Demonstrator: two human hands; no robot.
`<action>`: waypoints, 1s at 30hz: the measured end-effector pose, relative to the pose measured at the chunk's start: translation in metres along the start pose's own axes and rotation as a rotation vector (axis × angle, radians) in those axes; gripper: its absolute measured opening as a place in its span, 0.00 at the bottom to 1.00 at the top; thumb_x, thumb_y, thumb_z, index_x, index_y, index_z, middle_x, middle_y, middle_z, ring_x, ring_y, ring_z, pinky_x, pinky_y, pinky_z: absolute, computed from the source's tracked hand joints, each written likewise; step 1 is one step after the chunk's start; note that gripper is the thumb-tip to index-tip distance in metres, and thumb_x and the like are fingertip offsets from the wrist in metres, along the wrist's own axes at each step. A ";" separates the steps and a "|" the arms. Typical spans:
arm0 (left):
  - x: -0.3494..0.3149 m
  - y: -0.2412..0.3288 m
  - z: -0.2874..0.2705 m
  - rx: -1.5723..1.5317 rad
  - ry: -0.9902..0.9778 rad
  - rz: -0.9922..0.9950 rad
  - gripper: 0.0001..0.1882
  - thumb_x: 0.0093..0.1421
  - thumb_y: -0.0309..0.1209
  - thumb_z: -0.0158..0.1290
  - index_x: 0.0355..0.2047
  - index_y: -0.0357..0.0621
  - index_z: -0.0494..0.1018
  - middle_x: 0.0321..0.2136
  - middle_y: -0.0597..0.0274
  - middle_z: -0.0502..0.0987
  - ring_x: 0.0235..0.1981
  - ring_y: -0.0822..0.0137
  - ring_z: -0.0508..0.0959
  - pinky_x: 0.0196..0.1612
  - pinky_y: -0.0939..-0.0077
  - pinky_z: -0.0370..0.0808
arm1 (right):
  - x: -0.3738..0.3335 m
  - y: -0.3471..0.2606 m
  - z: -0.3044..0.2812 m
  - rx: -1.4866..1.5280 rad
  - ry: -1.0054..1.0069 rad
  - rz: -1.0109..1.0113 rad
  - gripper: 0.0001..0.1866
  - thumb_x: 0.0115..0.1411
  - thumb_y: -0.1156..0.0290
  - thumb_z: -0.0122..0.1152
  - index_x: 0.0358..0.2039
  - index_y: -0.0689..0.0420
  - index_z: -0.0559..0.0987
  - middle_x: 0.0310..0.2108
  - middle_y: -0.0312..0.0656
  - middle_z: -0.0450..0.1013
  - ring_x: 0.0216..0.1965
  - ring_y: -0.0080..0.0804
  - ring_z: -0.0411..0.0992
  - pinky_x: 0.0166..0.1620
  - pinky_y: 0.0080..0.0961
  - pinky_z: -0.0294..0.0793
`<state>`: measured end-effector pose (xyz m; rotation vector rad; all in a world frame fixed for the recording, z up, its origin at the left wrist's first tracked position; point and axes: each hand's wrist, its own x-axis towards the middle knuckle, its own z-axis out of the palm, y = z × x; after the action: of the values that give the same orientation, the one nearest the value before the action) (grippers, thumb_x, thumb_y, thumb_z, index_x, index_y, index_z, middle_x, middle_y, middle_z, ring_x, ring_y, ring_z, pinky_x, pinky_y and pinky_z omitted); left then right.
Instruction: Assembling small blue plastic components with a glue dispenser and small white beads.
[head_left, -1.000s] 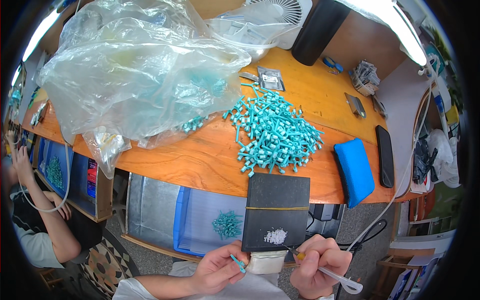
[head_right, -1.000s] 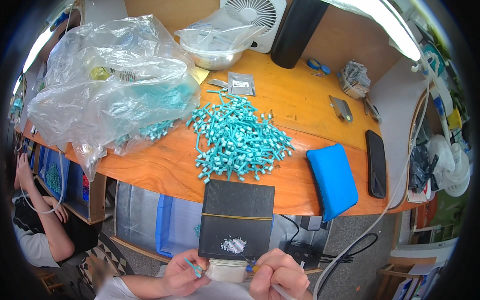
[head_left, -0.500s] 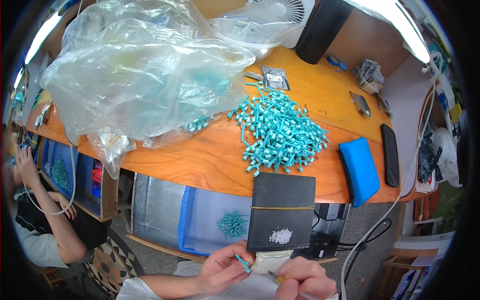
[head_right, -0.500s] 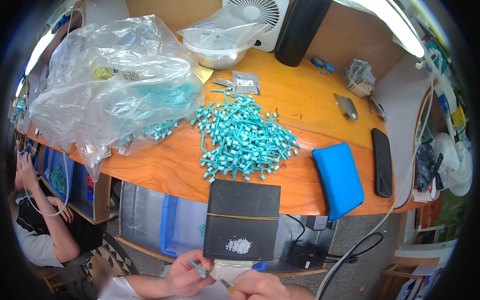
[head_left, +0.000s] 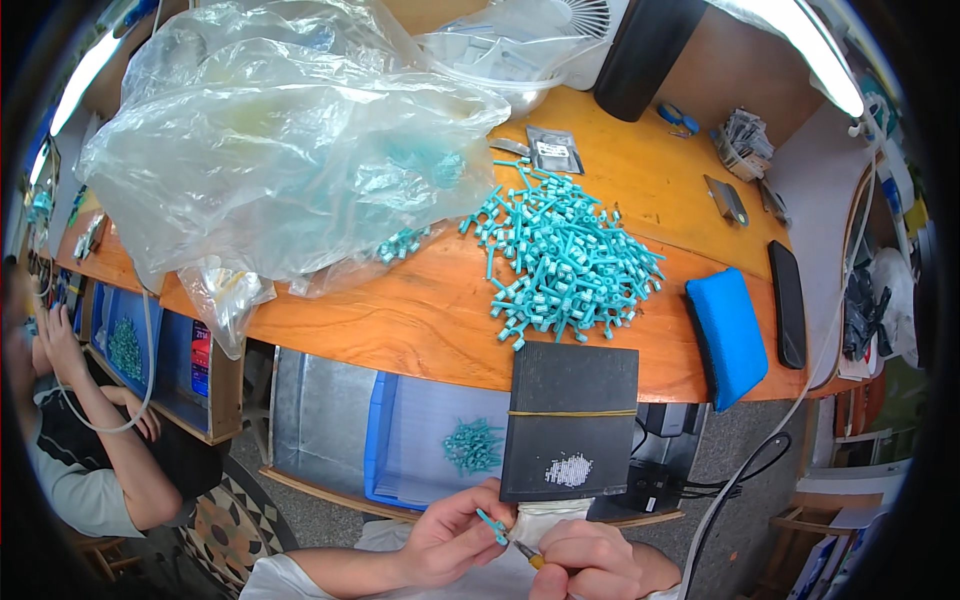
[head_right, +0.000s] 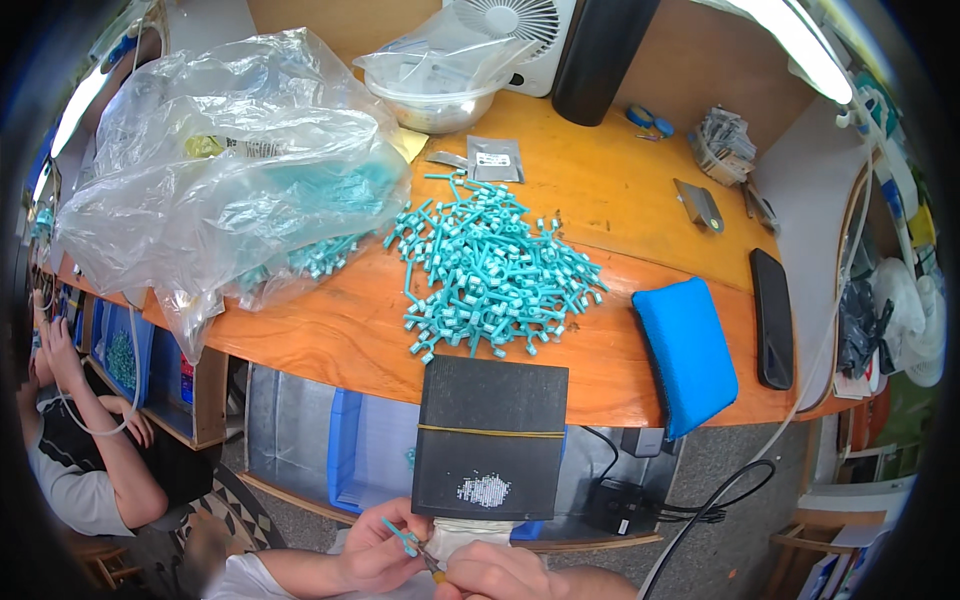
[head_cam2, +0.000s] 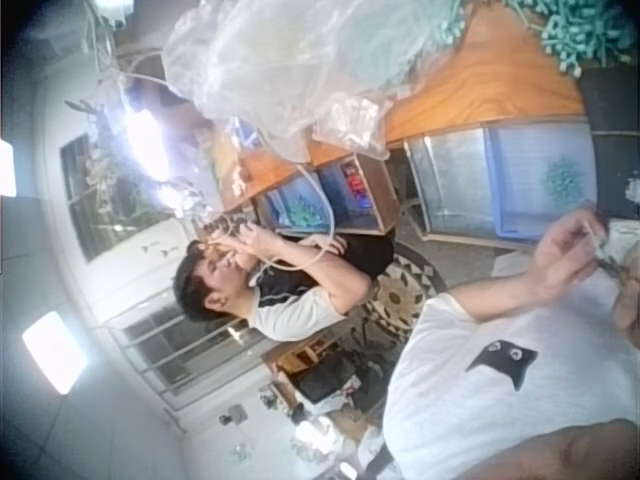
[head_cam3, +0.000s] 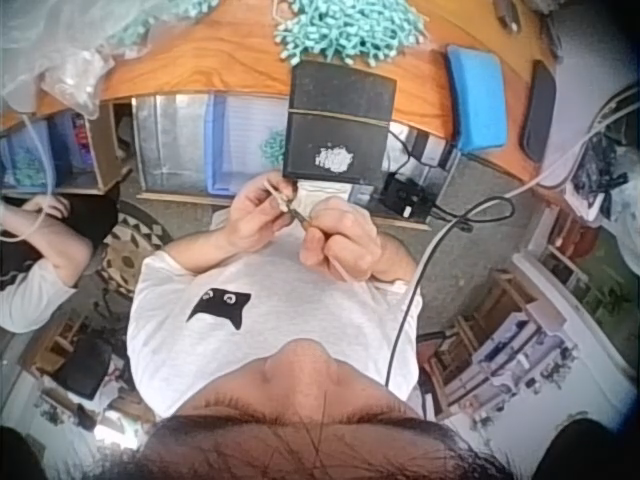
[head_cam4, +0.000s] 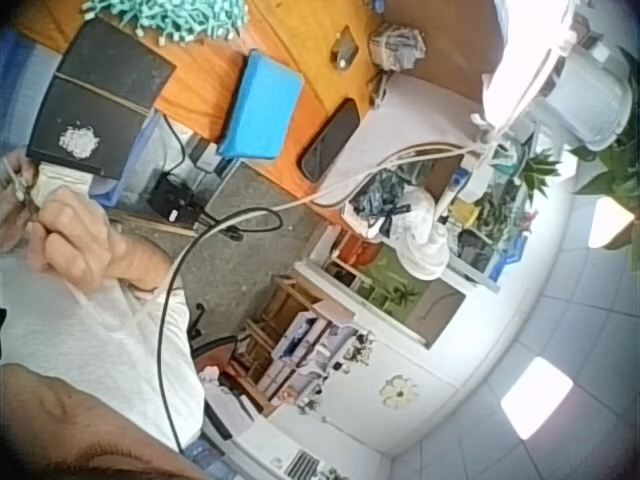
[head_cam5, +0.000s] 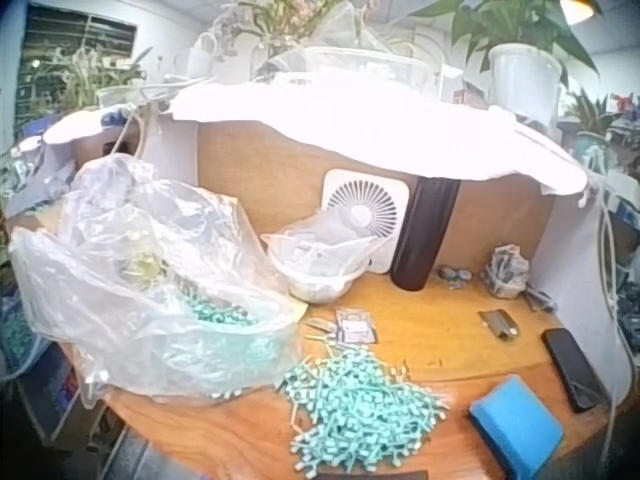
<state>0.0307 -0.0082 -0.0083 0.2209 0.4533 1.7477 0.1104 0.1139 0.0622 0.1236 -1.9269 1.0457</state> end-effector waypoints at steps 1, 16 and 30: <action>0.000 0.000 0.000 -0.005 -0.003 -0.002 0.07 0.61 0.27 0.41 0.38 0.38 0.64 0.33 0.62 0.60 0.21 0.76 0.59 0.22 0.85 0.57 | 0.000 0.000 0.000 -0.001 0.000 0.000 0.16 0.48 0.87 0.49 0.10 0.61 0.57 0.17 0.47 0.64 0.12 0.33 0.64 0.12 0.25 0.61; 0.001 0.005 0.001 0.018 -0.005 0.021 0.06 0.60 0.26 0.42 0.37 0.38 0.64 0.33 0.61 0.60 0.22 0.76 0.59 0.23 0.85 0.58 | 0.003 0.000 -0.005 0.003 -0.078 -0.002 0.15 0.48 0.87 0.49 0.11 0.61 0.58 0.17 0.47 0.64 0.13 0.34 0.64 0.14 0.26 0.63; 0.001 0.003 0.001 -0.022 -0.004 -0.011 0.06 0.59 0.23 0.42 0.36 0.37 0.66 0.33 0.61 0.60 0.24 0.75 0.61 0.23 0.84 0.59 | 0.004 -0.002 -0.031 -0.083 0.151 0.405 0.16 0.50 0.84 0.48 0.14 0.58 0.54 0.16 0.45 0.64 0.16 0.28 0.63 0.19 0.21 0.63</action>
<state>0.0280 -0.0073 -0.0067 0.2055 0.4311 1.7404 0.1295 0.1359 0.0736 -0.3972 -1.8950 1.1954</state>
